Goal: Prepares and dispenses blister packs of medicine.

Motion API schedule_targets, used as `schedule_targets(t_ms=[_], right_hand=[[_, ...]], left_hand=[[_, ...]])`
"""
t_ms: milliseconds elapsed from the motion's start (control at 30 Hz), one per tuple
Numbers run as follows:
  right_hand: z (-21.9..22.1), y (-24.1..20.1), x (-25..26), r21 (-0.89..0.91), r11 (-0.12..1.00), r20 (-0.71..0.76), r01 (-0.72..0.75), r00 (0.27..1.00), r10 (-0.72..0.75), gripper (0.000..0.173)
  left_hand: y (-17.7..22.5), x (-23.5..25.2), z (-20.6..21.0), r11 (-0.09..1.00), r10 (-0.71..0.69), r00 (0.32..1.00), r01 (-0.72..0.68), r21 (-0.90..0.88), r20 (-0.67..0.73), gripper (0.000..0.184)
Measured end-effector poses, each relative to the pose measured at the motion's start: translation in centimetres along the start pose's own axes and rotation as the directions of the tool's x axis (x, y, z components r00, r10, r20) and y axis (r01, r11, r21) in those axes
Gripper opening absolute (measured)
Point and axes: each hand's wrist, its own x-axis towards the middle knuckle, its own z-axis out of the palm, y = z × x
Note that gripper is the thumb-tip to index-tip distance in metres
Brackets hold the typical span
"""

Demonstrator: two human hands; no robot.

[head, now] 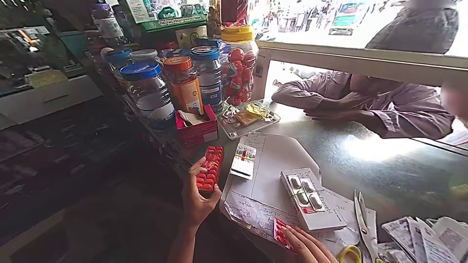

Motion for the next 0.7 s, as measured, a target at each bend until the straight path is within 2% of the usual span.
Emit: schedule_targets(t_ms=[100, 167, 200, 233, 267, 300, 333, 367, 400, 433, 467, 500, 533, 567, 600, 633, 667, 700], right_hand=[[0.0, 0.1, 0.1, 0.018, 0.999, -0.043, -0.035, 0.998, 0.036, 0.029], [0.1, 0.5, 0.0, 0.040, 0.999, -0.098, -0.028, 0.995, 0.032, 0.026], [0.1, 0.7, -0.2, 0.045, 0.999, -0.120, -0.022, 0.992, 0.027, 0.024], [0.1, 0.8, -0.4, 0.047, 0.999, -0.138, -0.019, 0.990, 0.025, 0.022], [0.1, 0.9, -0.6, 0.042, 0.999, -0.161, -0.019, 0.987, 0.025, 0.020], [0.2, 1.0, -0.7, 0.034, 0.999, -0.191, -0.021, 0.981, 0.027, 0.018], [0.2, 1.0, -0.9, 0.028, 0.999, -0.218, -0.026, 0.975, 0.031, 0.018], [0.1, 1.0, -1.0, 0.027, 0.999, -0.244, -0.036, 0.969, 0.041, 0.017], [0.1, 1.0, -1.2, 0.030, 0.998, -0.269, -0.046, 0.962, 0.053, 0.017], [0.0, 1.1, -1.3, 0.036, 0.998, -0.293, -0.058, 0.954, 0.066, 0.017], [-0.1, 1.1, -1.5, 0.045, 0.997, -0.317, -0.068, 0.945, 0.079, 0.017], [-0.2, 1.2, -1.7, 0.059, 0.995, -0.336, -0.075, 0.938, 0.090, 0.017], [-0.3, 1.2, -1.8, 0.084, 0.994, -0.346, -0.076, 0.933, 0.100, 0.015], [-0.5, 1.2, -1.9, 0.123, 0.990, -0.350, -0.070, 0.931, 0.109, 0.014], [-0.5, 1.2, -1.9, 0.174, 0.983, -0.353, -0.059, 0.928, 0.118, 0.013], [-0.5, 1.1, -1.9, 0.221, 0.974, -0.359, -0.050, 0.924, 0.129, 0.012], [-0.4, 1.1, -1.9, 0.248, 0.968, -0.366, -0.044, 0.921, 0.136, 0.013], [-0.3, 1.1, -1.9, 0.258, 0.965, -0.374, -0.040, 0.917, 0.138, 0.014]], left_hand=[[0.9, 0.0, -0.6, 0.993, -0.043, 0.996, 0.035, -0.113, -0.076, 0.050], [2.2, 0.6, -2.0, 0.948, -0.137, 0.982, 0.093, -0.304, -0.130, 0.043], [3.1, 0.9, -2.7, 0.889, -0.218, 0.967, 0.141, -0.436, -0.132, 0.036], [4.3, 1.2, -3.3, 0.785, -0.334, 0.937, 0.215, -0.581, -0.104, 0.030], [5.6, 1.4, -3.8, 0.631, -0.453, 0.891, 0.300, -0.715, -0.025, 0.027], [6.8, 1.6, -4.2, 0.428, -0.535, 0.839, 0.371, -0.824, 0.100, 0.027], [7.5, 1.5, -4.6, 0.188, -0.541, 0.796, 0.427, -0.885, 0.269, 0.029], [7.6, 1.2, -4.9, -0.055, -0.446, 0.767, 0.490, -0.870, 0.461, 0.036], [7.4, 0.8, -4.7, -0.251, -0.314, 0.729, 0.554, -0.794, 0.608, 0.042], [7.2, 0.2, -4.2, -0.371, -0.207, 0.677, 0.614, -0.697, 0.706, 0.047], [7.2, -0.5, -3.6, -0.435, -0.155, 0.614, 0.661, -0.611, 0.774, 0.050], [7.4, -1.0, -3.0, -0.454, -0.160, 0.549, 0.697, -0.555, 0.821, 0.048], [8.1, -1.3, -2.3, -0.416, -0.249, 0.487, 0.727, -0.546, 0.837, 0.043], [8.9, -1.7, -1.4, -0.328, -0.378, 0.456, 0.747, -0.578, 0.805, 0.044], [9.5, -2.1, -0.5, -0.183, -0.491, 0.480, 0.759, -0.625, 0.727, 0.051], [9.8, -2.5, 0.5, 0.001, -0.568, 0.539, 0.757, -0.654, 0.623, 0.057], [9.8, -2.9, 1.4, 0.152, -0.611, 0.592, 0.739, -0.656, 0.525, 0.058], [9.7, -3.2, 2.0, 0.257, -0.637, 0.628, 0.719, -0.645, 0.447, 0.057]])
